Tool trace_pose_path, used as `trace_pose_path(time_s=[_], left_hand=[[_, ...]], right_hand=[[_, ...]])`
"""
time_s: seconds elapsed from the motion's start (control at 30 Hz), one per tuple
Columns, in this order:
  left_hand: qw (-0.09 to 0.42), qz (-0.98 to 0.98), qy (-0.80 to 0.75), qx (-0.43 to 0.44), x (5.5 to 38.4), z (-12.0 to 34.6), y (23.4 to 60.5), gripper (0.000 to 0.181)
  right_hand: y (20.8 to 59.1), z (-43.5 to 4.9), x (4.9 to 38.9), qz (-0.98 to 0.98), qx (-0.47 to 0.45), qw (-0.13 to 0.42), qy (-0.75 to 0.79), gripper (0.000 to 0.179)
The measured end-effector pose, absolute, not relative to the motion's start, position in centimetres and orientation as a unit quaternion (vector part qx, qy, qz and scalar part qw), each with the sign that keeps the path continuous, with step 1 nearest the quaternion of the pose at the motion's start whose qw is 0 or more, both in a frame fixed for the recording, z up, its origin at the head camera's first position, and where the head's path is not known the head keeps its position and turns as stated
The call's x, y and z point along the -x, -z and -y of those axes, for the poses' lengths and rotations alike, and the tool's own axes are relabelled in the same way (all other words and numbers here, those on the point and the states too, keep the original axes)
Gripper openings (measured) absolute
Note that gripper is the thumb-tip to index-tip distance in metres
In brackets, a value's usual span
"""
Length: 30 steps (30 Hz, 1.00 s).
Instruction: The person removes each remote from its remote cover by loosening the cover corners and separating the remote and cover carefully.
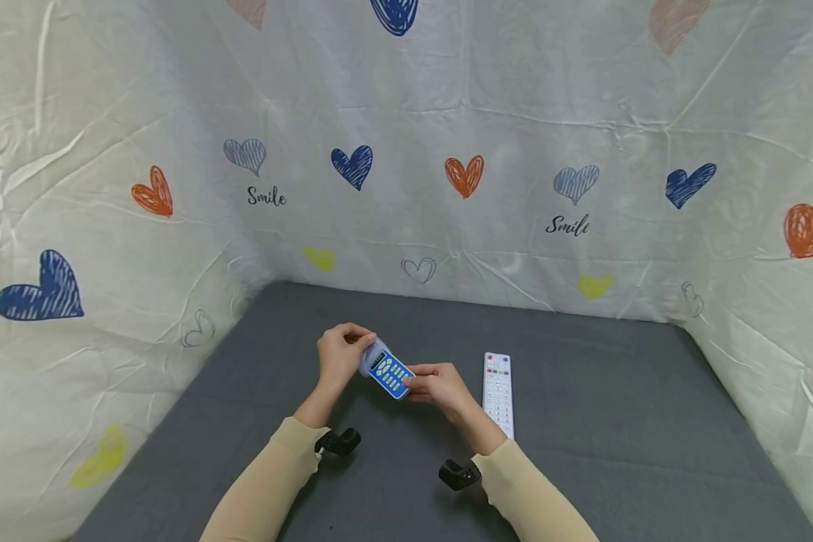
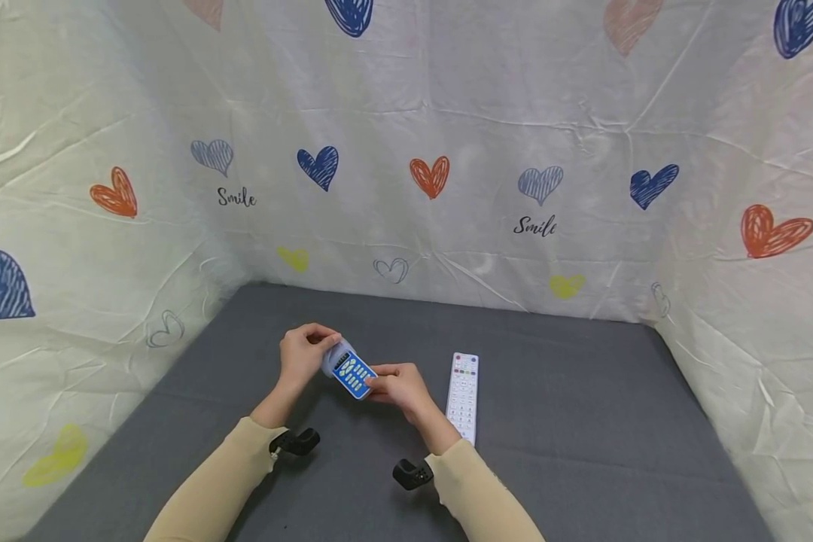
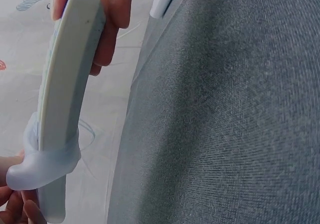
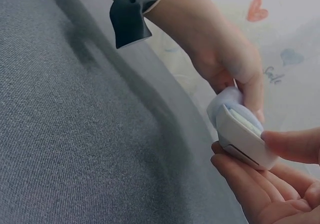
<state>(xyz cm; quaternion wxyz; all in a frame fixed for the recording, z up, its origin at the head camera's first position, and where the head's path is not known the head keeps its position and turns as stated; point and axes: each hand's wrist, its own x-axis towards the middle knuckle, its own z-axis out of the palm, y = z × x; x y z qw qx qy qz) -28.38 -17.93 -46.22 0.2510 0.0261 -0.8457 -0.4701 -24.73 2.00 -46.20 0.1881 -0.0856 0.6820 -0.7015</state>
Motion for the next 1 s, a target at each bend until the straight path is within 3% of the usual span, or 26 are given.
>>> trace_pose_path(time_s=[0.5, 1.0], left_hand=[[0.254, 0.826, 0.498, -0.068, 28.18, 17.92, 46.17, 0.015], [0.204, 0.857, 0.473, -0.002, 28.06, 17.62, 45.97, 0.018]], right_hand=[[46.20, -2.21, 24.93, -0.693, 0.076, 0.184, 0.693, 0.032], [46.07, -2.13, 25.11, -0.688, 0.038, 0.157, 0.707, 0.031]])
